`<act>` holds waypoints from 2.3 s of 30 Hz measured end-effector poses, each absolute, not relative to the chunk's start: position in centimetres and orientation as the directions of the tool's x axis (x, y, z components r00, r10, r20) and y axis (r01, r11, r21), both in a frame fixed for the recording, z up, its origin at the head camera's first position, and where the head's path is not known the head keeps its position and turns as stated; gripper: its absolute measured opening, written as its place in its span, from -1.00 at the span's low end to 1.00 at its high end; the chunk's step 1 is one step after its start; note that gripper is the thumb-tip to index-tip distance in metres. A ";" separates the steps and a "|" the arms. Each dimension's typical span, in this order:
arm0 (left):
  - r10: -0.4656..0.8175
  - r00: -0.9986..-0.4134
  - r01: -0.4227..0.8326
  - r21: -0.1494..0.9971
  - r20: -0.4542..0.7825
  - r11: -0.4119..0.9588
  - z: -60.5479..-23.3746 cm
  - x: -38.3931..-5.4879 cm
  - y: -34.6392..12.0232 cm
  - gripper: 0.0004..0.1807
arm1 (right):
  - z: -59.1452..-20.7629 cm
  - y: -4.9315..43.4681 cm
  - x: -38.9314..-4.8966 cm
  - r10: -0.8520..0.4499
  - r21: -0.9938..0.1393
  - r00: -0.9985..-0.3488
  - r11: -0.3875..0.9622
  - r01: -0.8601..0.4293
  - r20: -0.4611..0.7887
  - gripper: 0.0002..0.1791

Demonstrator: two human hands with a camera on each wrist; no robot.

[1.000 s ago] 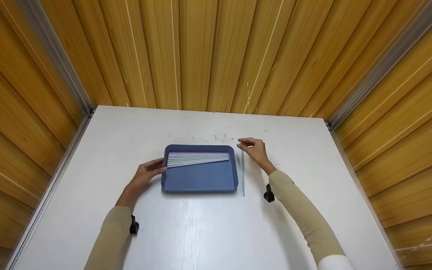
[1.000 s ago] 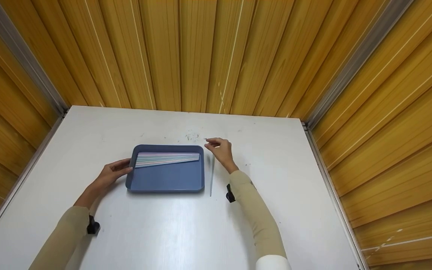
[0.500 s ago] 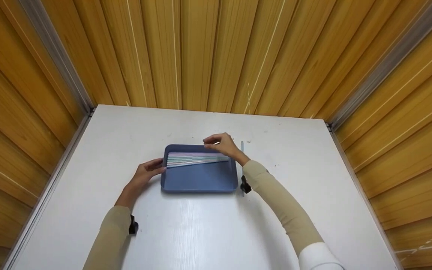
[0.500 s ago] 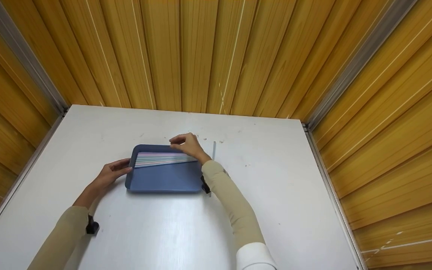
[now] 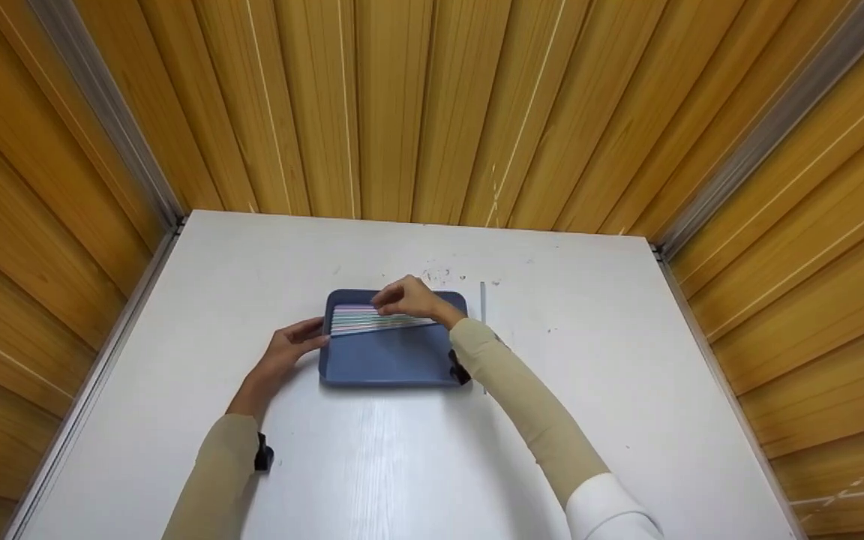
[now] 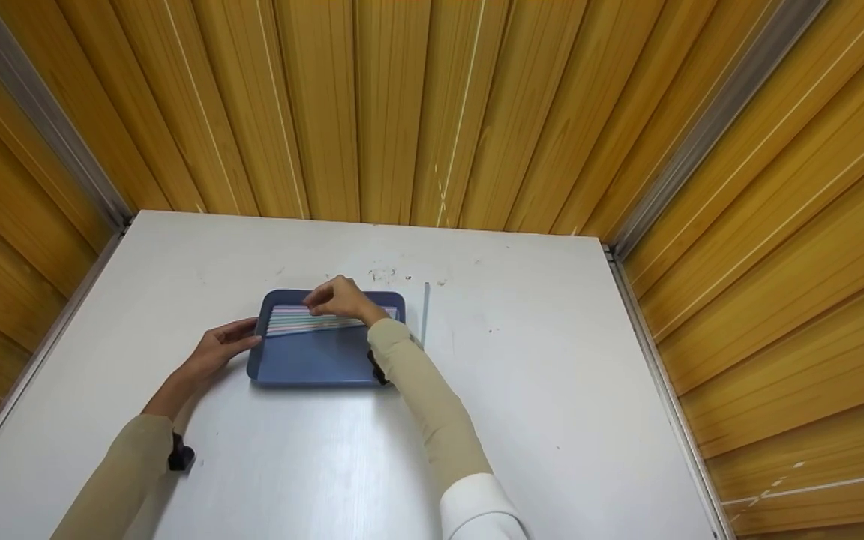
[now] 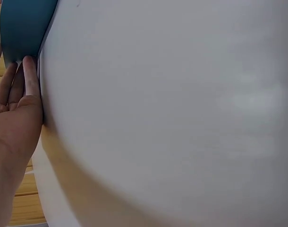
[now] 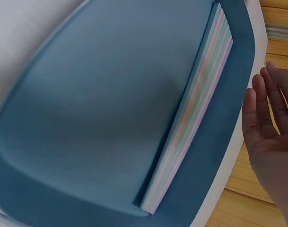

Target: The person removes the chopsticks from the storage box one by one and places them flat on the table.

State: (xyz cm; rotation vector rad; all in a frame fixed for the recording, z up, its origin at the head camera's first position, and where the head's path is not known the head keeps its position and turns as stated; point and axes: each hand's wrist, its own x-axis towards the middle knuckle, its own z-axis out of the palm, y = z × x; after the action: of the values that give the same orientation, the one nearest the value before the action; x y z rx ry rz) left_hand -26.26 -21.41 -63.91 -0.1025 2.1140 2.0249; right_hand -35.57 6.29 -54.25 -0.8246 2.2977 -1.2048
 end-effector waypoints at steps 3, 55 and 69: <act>0.093 -0.975 -0.197 0.979 -0.202 0.058 -63.9 -26.4 -21.5 -0.30 | -54.5 5.8 -35.5 -0.697 -0.830 -0.709 0.455 -0.323 -0.106 -0.69; 0.083 -0.978 -0.184 0.981 -0.189 0.065 -63.9 -26.1 -20.7 -0.31 | -57.1 5.6 -34.2 -0.742 -0.564 -0.670 0.560 -0.606 -0.018 -0.84; 0.075 -0.972 -0.214 0.972 -0.222 0.097 -63.9 -26.1 -21.2 -0.33 | -55.3 6.4 -34.4 -0.622 -0.628 -0.767 0.537 -0.564 0.158 -0.81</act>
State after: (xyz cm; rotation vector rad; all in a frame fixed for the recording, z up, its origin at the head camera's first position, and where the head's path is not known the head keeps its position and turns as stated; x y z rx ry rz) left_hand -26.10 -21.25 -63.95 -0.1395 2.1566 1.9719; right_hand -34.38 6.36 -55.26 -1.0365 2.6786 -1.0464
